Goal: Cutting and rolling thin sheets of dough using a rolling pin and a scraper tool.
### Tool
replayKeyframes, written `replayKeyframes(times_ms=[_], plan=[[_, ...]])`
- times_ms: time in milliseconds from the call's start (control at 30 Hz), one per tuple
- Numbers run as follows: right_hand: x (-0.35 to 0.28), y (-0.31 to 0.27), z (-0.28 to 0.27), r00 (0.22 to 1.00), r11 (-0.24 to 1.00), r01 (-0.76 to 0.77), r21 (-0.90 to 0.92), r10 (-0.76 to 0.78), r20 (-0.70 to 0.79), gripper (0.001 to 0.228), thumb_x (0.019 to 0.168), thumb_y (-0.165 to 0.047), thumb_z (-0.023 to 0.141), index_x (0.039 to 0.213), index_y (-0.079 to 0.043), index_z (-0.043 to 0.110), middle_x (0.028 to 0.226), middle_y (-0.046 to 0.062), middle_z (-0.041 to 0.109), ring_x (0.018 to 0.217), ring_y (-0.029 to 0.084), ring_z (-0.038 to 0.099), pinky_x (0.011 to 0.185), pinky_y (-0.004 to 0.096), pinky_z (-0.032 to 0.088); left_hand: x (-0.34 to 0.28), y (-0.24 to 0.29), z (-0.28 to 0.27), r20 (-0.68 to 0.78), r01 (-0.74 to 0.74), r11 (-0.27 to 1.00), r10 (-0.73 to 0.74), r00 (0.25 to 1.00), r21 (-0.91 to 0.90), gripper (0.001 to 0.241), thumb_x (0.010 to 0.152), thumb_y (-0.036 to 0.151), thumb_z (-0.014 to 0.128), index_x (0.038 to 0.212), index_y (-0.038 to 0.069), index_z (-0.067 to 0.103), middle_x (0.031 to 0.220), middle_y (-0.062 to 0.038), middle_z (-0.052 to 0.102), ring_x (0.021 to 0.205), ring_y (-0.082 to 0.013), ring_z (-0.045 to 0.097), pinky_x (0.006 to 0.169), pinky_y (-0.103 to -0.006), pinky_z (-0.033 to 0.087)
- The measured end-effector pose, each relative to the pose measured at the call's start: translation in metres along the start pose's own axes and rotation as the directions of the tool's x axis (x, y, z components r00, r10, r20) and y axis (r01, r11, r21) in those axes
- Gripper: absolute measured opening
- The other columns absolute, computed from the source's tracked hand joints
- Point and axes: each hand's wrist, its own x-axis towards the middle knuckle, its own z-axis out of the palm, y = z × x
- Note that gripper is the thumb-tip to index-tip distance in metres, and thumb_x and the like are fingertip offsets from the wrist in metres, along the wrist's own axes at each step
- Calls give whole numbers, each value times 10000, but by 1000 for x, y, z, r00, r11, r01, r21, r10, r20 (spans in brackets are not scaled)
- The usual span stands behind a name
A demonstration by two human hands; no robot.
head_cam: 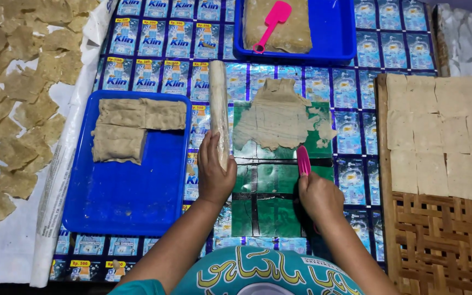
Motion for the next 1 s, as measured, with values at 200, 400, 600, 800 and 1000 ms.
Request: replayKeyframes(times_ms=[200,400,600,800,1000], plan=[[12,-12,4,999,999,-47,-1,47,-23,548,1026,-506,347,1042,-125,740,963,224,782,1067,447,720,936,548,555,0,0,-2,19,10,1000,-10,1000,-5,606,889,110,633,1467,78,454,1541,-228,400,1429,-453,406,1145,-566,367],[18,-29,-8,998,999,-41,4,41,-52,552,1036,-467,334,1034,-122,765,957,237,782,1064,456,721,941,550,559,0,-5,2,-36,-28,999,29,999,20,610,868,117,651,1454,85,485,1521,-217,431,1407,-444,443,1137,-554,388],[45,-34,-11,997,1000,-26,1,27,-71,562,1040,-449,325,1048,-93,761,956,257,775,1055,475,720,930,575,553,1,-5,2,-46,-28,999,29,999,21,601,862,118,653,1442,89,497,1511,-216,443,1398,-439,456,1131,-551,397],[68,-46,-19,992,1000,20,4,-19,-125,533,1027,-411,362,1026,-55,758,969,284,762,1060,488,711,920,584,551,2,-4,2,-35,-14,1000,15,999,19,594,873,122,643,1447,95,491,1522,-215,434,1401,-434,453,1128,-555,395],[105,-54,-26,980,997,72,21,-67,-187,534,1031,-392,379,1039,-7,749,958,314,746,1040,519,702,897,611,548,3,-2,-1,-13,1,1000,0,1000,12,601,872,122,639,1452,89,484,1526,-227,428,1403,-446,445,1128,-568,388]])
